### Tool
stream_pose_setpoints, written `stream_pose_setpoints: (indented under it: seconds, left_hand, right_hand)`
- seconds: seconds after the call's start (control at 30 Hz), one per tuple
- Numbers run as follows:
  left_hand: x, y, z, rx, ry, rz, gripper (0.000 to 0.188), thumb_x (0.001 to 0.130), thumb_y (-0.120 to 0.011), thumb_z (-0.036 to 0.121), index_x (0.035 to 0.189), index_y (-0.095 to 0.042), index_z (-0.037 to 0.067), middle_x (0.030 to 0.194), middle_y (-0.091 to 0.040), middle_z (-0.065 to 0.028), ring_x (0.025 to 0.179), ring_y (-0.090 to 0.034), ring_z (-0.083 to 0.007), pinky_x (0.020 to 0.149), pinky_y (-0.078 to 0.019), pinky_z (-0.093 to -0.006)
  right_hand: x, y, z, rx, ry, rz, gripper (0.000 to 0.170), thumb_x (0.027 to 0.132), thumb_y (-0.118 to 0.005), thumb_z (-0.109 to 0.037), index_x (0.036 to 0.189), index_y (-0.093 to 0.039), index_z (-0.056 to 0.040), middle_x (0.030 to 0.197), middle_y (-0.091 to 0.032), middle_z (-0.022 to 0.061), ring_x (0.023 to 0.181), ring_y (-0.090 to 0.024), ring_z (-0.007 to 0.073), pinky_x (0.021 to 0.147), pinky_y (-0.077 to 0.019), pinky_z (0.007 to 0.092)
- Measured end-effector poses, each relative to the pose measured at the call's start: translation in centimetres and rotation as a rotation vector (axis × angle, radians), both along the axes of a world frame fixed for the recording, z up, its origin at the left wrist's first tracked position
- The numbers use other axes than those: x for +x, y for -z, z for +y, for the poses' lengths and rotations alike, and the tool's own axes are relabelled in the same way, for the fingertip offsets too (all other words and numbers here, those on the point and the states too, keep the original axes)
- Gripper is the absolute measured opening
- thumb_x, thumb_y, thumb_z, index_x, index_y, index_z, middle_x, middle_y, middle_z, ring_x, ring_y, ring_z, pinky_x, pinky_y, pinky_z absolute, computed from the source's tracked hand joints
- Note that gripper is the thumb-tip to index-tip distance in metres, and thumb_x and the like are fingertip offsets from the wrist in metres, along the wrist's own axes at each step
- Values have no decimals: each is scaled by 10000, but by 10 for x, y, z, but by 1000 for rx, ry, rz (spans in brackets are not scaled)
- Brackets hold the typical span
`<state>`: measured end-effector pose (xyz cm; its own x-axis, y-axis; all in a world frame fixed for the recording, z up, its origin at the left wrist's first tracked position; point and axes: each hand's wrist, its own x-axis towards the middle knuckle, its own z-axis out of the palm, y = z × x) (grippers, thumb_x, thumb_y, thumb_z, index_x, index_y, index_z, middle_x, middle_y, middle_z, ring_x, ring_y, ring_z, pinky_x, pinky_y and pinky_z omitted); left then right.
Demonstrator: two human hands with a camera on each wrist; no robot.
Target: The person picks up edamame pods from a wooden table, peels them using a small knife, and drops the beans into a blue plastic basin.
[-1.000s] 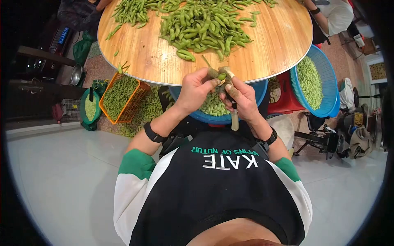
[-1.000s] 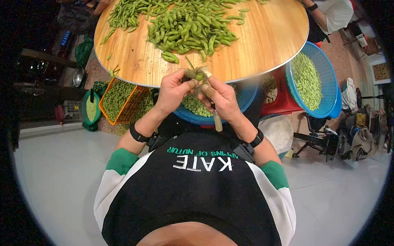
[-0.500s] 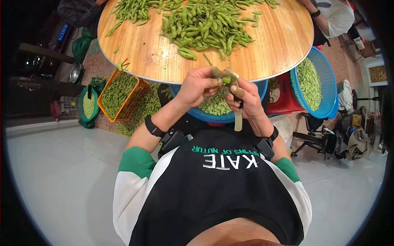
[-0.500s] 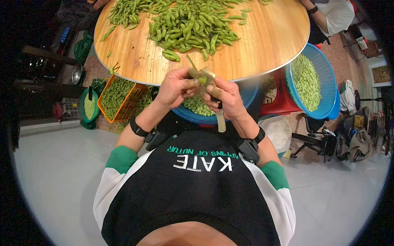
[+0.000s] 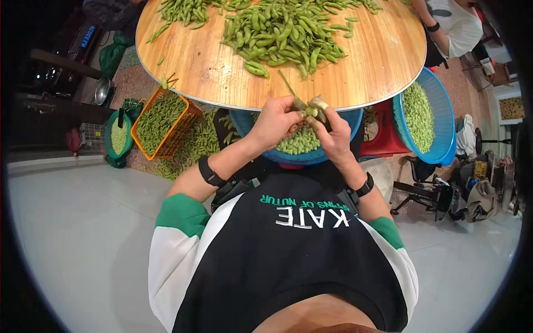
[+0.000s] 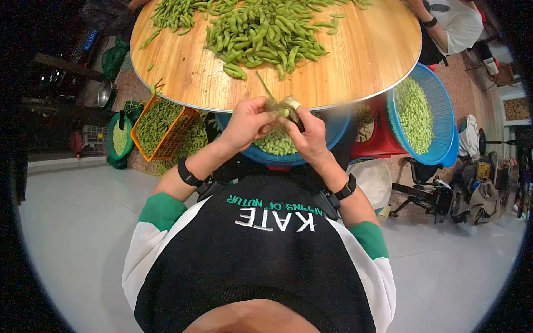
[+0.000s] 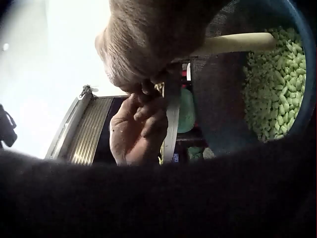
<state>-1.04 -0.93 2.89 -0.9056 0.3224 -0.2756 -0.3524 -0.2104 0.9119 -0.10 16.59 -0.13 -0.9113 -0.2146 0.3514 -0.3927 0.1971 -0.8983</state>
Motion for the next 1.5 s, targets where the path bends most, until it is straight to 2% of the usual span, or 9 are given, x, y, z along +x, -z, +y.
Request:
stream_pose_setpoints:
  seconds: [0.17,0.3,0.43,0.6,0.9,1.0,1.1,1.27,1.5]
  left_hand:
    - [20,-19,-15,-386,-8,204,74,864,-553,54,878,-592,-6,623,-580,-61,522,-541,-150,495,-432,-274]
    - [43,-24,-72,-1146,150,748,132,820,-565,128,844,-574,-1,660,-601,-206,657,-599,-402,620,-494,-451]
    - [43,-39,-96,-1408,172,718,88,808,-585,70,872,-575,10,747,-574,-174,755,-597,-384,671,-493,-453]
    - [-35,-10,-87,-1202,-167,1058,145,788,-545,-37,925,-580,-5,845,-547,-171,794,-582,-368,684,-494,-436]
    - [-68,-14,-97,-1289,-122,1201,217,776,-582,12,992,-572,13,887,-547,-194,817,-551,-382,727,-466,-432]
    - [-40,-21,-74,-984,-111,948,188,803,-606,15,987,-572,15,864,-608,-131,728,-581,-260,645,-465,-334]
    - [-14,-36,-37,-179,-83,325,141,852,-632,28,980,-572,25,761,-620,22,635,-536,-17,522,-379,-164]
    - [-7,-20,-20,-117,-35,202,131,864,-644,58,979,-598,19,737,-634,7,600,-545,-26,498,-379,-160]
    - [-5,-24,-19,-41,10,111,108,860,-665,91,940,-645,21,742,-645,3,541,-534,-23,458,-379,-153]
  right_hand:
    - [4,-4,1,-56,-46,-115,277,833,-620,-8,1104,-578,31,807,-643,127,730,-648,162,655,-503,283]
    - [0,1,9,53,-74,-68,286,820,-623,0,1101,-572,23,765,-606,129,672,-627,190,619,-487,286]
    - [3,-2,8,267,-55,63,353,801,-630,6,1145,-552,17,746,-563,144,651,-585,217,623,-470,293]
    - [3,-10,4,236,-68,24,304,806,-606,-20,1097,-529,25,798,-575,205,717,-595,366,637,-476,377]
    - [8,-33,11,-18,-136,-266,354,909,-504,-45,1255,-481,30,813,-608,96,614,-533,137,580,-450,270]
    - [4,-36,1,-227,-235,-535,323,943,-469,-82,1249,-484,21,807,-599,61,578,-504,85,508,-415,223]
    - [-4,-35,-9,-459,-329,-680,290,968,-449,-125,1222,-497,5,799,-577,40,555,-473,66,454,-382,203]
    - [-4,-40,-7,-770,-525,-818,295,984,-451,-196,1212,-488,-13,811,-529,33,529,-428,60,407,-331,178]
    - [-1,-40,-4,-734,-535,-764,311,978,-471,-196,1231,-481,-14,786,-515,24,513,-411,52,405,-322,169]
